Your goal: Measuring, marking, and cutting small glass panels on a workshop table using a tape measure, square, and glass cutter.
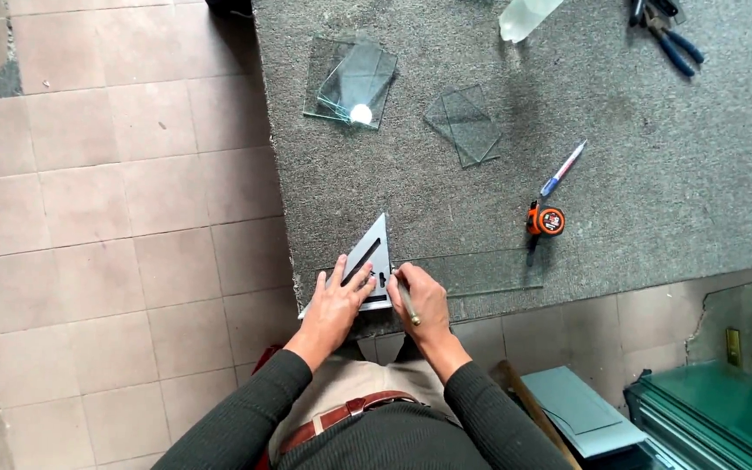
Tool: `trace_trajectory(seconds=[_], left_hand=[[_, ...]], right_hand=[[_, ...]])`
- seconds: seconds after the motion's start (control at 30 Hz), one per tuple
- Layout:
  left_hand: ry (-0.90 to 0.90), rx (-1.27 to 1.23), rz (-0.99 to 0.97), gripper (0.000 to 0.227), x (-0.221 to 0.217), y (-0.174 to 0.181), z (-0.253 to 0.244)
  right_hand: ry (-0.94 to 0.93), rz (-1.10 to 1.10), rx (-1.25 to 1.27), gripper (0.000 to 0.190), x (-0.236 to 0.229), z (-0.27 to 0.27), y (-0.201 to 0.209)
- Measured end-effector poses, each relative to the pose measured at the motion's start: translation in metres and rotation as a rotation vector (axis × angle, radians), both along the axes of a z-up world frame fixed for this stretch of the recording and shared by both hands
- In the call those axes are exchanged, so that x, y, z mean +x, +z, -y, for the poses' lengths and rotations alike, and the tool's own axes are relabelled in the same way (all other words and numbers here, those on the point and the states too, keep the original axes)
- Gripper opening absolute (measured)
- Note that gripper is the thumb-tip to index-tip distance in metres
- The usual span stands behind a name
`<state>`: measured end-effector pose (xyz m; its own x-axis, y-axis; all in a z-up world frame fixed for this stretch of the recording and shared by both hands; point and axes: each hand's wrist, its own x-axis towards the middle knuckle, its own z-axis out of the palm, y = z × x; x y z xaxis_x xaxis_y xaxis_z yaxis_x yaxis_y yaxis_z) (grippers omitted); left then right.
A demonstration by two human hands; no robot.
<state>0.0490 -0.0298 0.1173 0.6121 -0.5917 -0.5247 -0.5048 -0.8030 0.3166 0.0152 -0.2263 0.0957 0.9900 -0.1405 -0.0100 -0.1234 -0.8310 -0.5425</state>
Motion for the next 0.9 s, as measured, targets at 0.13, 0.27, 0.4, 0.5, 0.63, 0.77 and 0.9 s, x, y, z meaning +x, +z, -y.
trace_trajectory(seconds=[0.13, 0.27, 0.4, 0.5, 0.63, 0.77, 0.9], left_hand=[[0.009, 0.004, -0.007, 0.078, 0.0, 0.002, 0.0], [0.001, 0.006, 0.011, 0.075, 0.0, 0.005, 0.002], [-0.01, 0.011, 0.01, 0.074, 0.002, 0.011, 0.002], [-0.008, 0.009, 0.014, 0.073, 0.006, 0.013, 0.003], [-0.02, 0.02, 0.019, 0.072, 0.004, 0.018, 0.003], [-0.084, 0.04, 0.085, 0.082, -0.007, -0.016, 0.0], [-0.196, 0.081, 0.357, 0.083, -0.022, -0.041, -0.006]], right_hand=[[0.021, -0.012, 0.007, 0.014, 0.0, 0.0, -0.004], [0.051, 0.039, -0.021, 0.016, 0.002, -0.001, -0.002], [0.055, 0.071, -0.035, 0.018, 0.003, -0.001, -0.007], [0.077, 0.041, 0.007, 0.02, -0.012, 0.001, -0.007], [0.084, -0.023, 0.028, 0.021, -0.068, 0.007, -0.002], [0.094, -0.115, 0.16, 0.025, -0.071, 0.013, 0.014], [0.007, -0.291, 0.316, 0.03, -0.051, 0.027, 0.042]])
